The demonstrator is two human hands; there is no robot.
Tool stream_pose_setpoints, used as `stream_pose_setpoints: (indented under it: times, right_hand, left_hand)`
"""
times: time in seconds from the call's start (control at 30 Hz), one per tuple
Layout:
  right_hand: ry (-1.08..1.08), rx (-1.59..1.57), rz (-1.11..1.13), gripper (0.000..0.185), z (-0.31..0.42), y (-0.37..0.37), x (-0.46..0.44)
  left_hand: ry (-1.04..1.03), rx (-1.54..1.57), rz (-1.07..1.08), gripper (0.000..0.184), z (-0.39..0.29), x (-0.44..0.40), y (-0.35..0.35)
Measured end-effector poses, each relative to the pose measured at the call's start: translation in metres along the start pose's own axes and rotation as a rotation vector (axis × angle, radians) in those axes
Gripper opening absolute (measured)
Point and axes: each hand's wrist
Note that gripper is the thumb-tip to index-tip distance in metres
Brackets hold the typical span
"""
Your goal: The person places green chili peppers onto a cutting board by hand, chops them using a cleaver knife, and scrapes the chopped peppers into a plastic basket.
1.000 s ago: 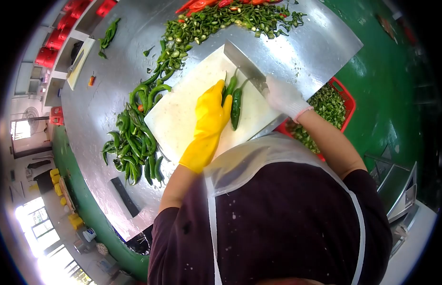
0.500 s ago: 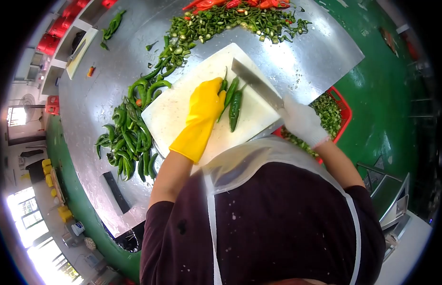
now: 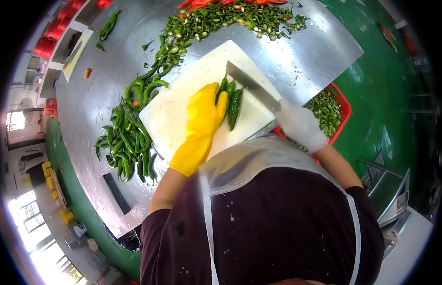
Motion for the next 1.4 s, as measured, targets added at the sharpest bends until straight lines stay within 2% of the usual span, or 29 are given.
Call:
stream_pose_setpoints:
  times: [0.1, 0.13, 0.23, 0.37, 0.53, 0.63, 0.73, 0.87, 1.07, 1.17, 1.4]
  right_hand:
    - [0.016, -0.009, -0.032, 0.030, 0.001, 0.005, -0.006]
    - [0.024, 0.002, -0.035, 0.031, 0.004, 0.008, -0.007]
    - [0.057, 0.040, -0.003, 0.030, 0.003, 0.007, -0.014]
    - [0.065, 0.092, 0.072, 0.029, 0.009, 0.009, -0.011]
    - [0.098, 0.087, 0.022, 0.027, 0.005, 0.006, -0.016]
    - [0.143, 0.092, -0.019, 0.025, 0.006, 0.007, -0.025]
    - [0.219, 0.143, -0.020, 0.023, 0.007, 0.011, -0.034]
    - [0.277, 0.229, 0.050, 0.023, 0.013, 0.023, -0.039]
    - [0.174, 0.146, 0.085, 0.027, 0.026, 0.029, -0.043]
    - [0.228, 0.072, 0.013, 0.028, 0.025, 0.018, -0.043]
    - [0.226, 0.128, 0.126, 0.027, 0.042, 0.021, -0.055]
  left_hand:
    - [-0.147, -0.178, -0.111, 0.057, -0.005, 0.015, -0.007]
    - [-0.134, -0.195, -0.063, 0.067, -0.009, 0.018, -0.006]
    - [-0.230, -0.312, -0.108, 0.067, -0.016, 0.022, -0.009]
    - [-0.249, -0.202, -0.127, 0.062, -0.012, 0.018, -0.014]
    - [-0.260, -0.129, -0.138, 0.055, -0.010, 0.015, -0.007]
    - [-0.198, -0.129, -0.051, 0.062, -0.013, 0.016, 0.001]
    - [-0.283, -0.143, -0.150, 0.054, -0.011, 0.016, -0.001]
    - [-0.264, -0.117, -0.140, 0.057, -0.002, 0.016, -0.007]
    - [-0.225, -0.111, -0.140, 0.059, 0.002, 0.019, -0.011]
    - [-0.253, -0.105, -0.173, 0.059, 0.006, 0.020, -0.017]
    - [-0.251, -0.108, -0.180, 0.060, 0.010, 0.018, -0.020]
Point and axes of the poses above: each hand's wrist, its own x-axis away from the middle knuckle, its own y-axis out of the back of the hand, z = x × y, and after that the axes turned 10 degrees about -x, right-handed
